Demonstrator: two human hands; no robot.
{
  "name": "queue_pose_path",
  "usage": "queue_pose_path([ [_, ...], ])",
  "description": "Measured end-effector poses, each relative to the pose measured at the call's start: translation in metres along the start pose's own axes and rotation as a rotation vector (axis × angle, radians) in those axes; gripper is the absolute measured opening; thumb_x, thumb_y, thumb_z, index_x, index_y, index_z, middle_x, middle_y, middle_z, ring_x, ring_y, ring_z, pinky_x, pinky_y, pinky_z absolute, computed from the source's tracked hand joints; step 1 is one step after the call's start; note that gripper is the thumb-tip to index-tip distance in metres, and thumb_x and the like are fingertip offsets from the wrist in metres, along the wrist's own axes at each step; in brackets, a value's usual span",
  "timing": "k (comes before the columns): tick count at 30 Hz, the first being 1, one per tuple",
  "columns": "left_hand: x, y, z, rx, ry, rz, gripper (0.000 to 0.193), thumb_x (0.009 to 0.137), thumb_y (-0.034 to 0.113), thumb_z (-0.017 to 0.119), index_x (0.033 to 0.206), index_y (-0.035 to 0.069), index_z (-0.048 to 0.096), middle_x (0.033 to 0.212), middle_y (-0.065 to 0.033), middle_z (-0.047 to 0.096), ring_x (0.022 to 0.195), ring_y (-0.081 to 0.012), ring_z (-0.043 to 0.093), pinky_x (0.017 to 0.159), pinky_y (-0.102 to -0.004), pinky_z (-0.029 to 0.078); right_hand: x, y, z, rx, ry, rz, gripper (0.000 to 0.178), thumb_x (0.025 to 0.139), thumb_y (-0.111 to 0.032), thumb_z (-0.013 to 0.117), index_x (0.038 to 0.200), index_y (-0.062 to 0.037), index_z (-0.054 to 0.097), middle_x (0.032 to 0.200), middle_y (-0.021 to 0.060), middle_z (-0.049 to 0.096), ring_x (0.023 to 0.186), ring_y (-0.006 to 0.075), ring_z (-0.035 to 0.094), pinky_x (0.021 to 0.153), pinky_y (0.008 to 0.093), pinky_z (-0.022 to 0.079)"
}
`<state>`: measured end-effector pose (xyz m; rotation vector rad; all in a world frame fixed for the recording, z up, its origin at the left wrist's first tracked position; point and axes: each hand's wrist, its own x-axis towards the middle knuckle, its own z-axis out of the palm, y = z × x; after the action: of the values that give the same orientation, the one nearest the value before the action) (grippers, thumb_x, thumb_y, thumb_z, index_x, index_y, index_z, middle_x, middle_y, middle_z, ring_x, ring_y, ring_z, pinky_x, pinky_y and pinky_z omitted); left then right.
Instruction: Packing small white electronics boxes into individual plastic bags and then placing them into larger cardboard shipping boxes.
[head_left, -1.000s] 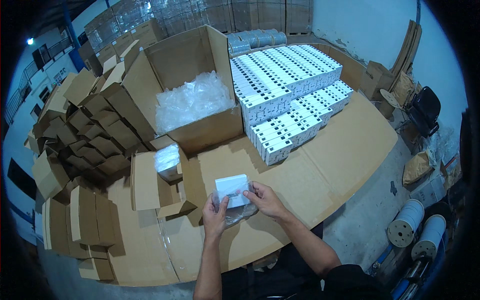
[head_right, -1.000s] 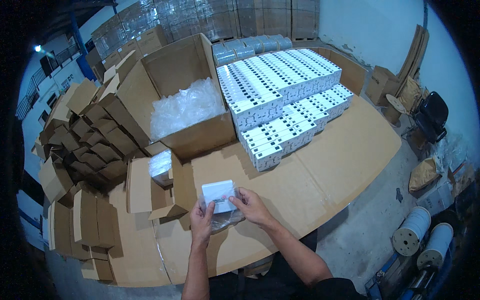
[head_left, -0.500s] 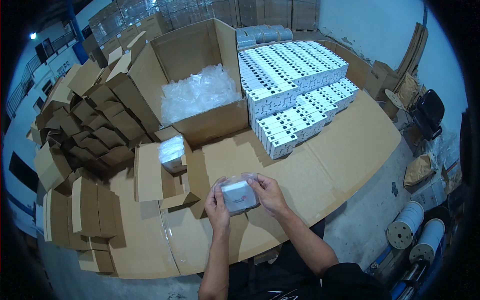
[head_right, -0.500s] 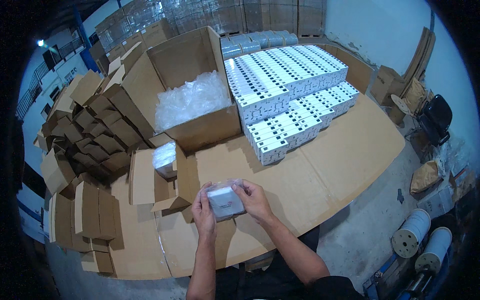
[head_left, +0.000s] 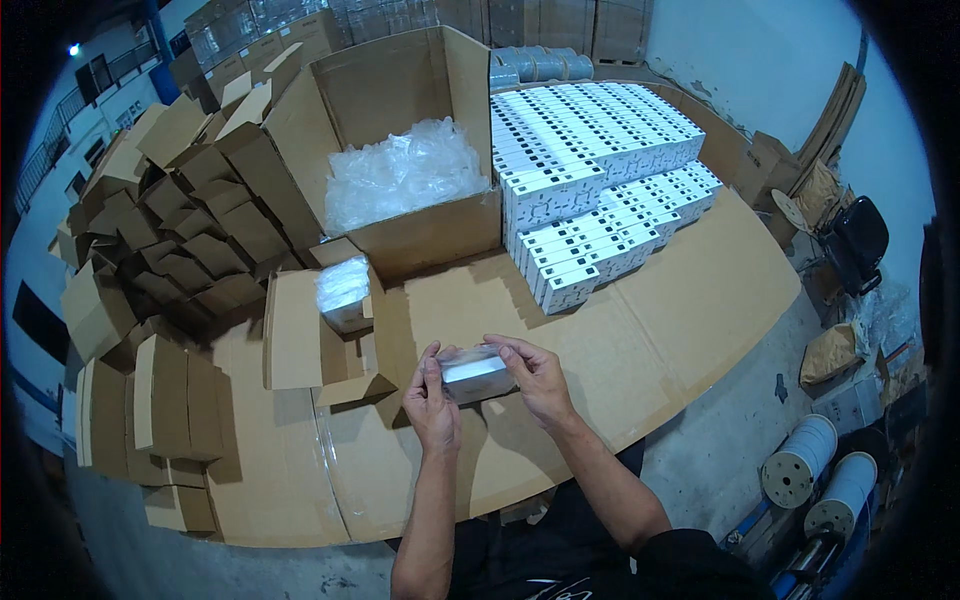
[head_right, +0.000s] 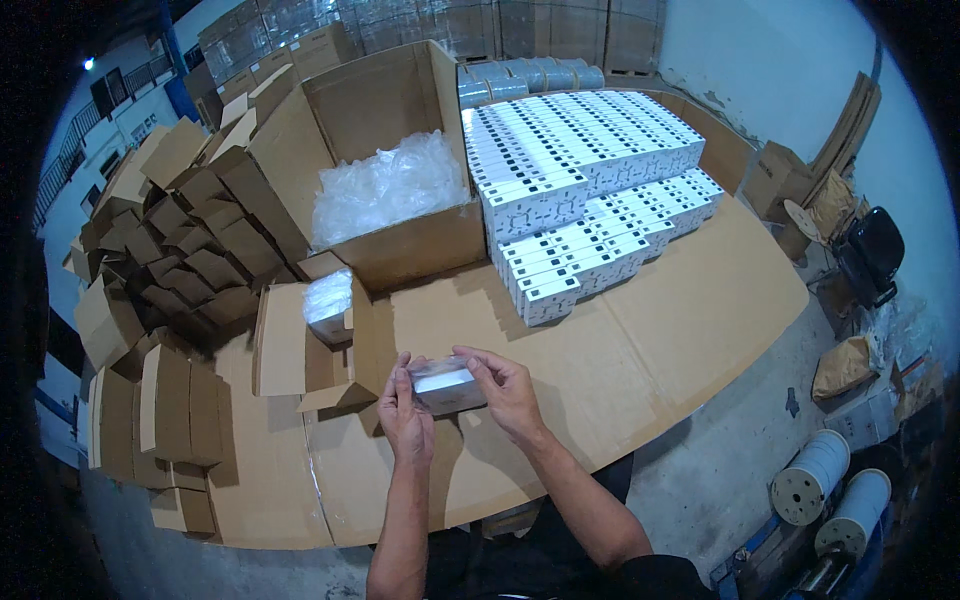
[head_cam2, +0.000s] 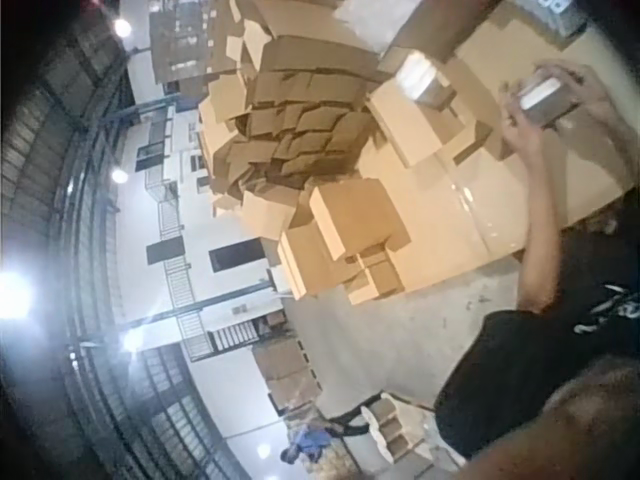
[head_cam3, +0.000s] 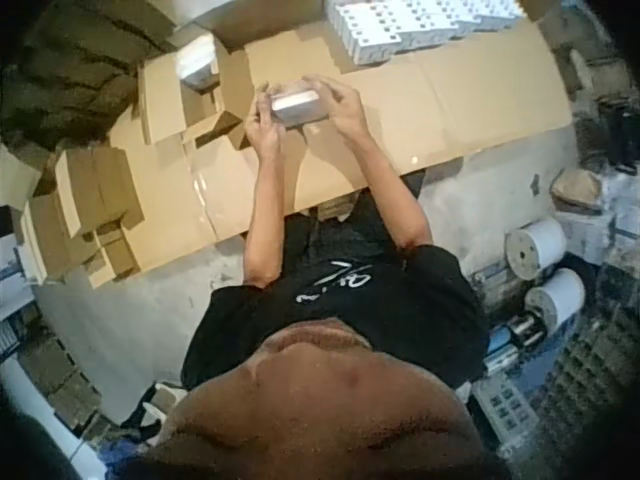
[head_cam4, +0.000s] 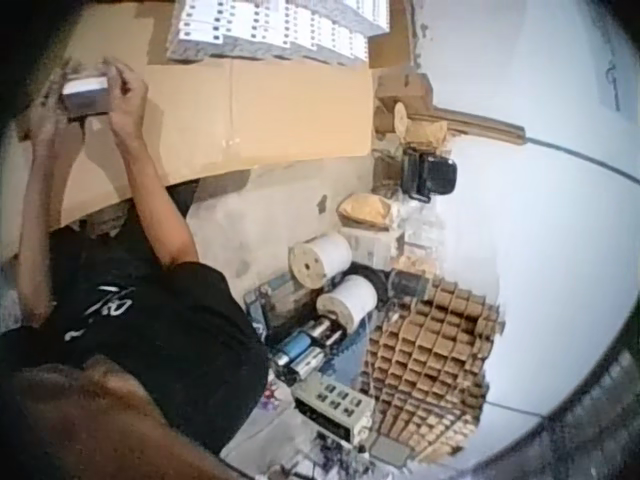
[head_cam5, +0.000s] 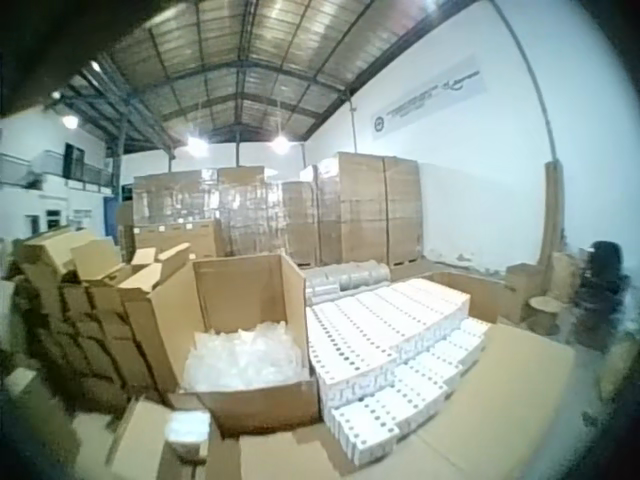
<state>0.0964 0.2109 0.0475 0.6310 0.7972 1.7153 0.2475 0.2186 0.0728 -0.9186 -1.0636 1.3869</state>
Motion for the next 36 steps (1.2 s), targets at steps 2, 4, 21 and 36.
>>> queue_pose_path([
  [2,-0.001,0.003,0.002,-0.025,0.005,-0.001,0.043,0.102,0.024,0.064,0.131,-0.007,0.058,0.117,-0.0175,0.069,0.112,-0.0201,0.063,0.103,-0.0353,0.048,-0.001,0.001,-0.001,0.014,0.006,0.015,0.038,0.102,-0.014,0.061,0.134,0.0062,0.06,0.118,0.0125,0.07,0.107,0.0155,0.064,0.095,0.0292,0.051],
  [4,-0.003,0.008,0.001,-0.049,0.011,-0.002,0.043,0.099,0.021,0.068,0.131,-0.006,0.058,0.117,-0.0169,0.069,0.113,-0.0199,0.062,0.103,-0.0349,0.048,-0.004,0.002,-0.002,-0.007,-0.04,0.009,0.038,0.099,-0.005,0.064,0.135,0.004,0.059,0.119,0.0116,0.068,0.108,0.0149,0.063,0.095,0.0298,0.052],
  [21,-0.018,0.036,-0.024,0.546,-0.178,-0.076,0.009,0.091,0.002,0.074,0.09,0.001,0.065,0.106,-0.0136,0.072,0.091,-0.013,0.065,0.078,-0.0289,0.056,-0.019,-0.004,-0.021,-0.31,-0.193,-0.169,0.003,0.093,0.001,0.067,0.091,0.0003,0.064,0.108,0.0119,0.071,0.099,0.0158,0.066,0.086,0.0305,0.053],
  [36,0.002,0.006,-0.009,0.356,0.018,-0.028,0.04,0.088,0.006,0.078,0.116,0.006,0.05,0.108,-0.0051,0.054,0.099,-0.0121,0.055,0.086,-0.0279,0.047,-0.013,-0.014,-0.023,-0.307,-0.057,-0.435,0.031,0.087,-0.003,0.073,0.118,-0.0046,0.068,0.128,0.013,0.063,0.11,0.0244,0.062,0.092,0.0396,0.053],
])
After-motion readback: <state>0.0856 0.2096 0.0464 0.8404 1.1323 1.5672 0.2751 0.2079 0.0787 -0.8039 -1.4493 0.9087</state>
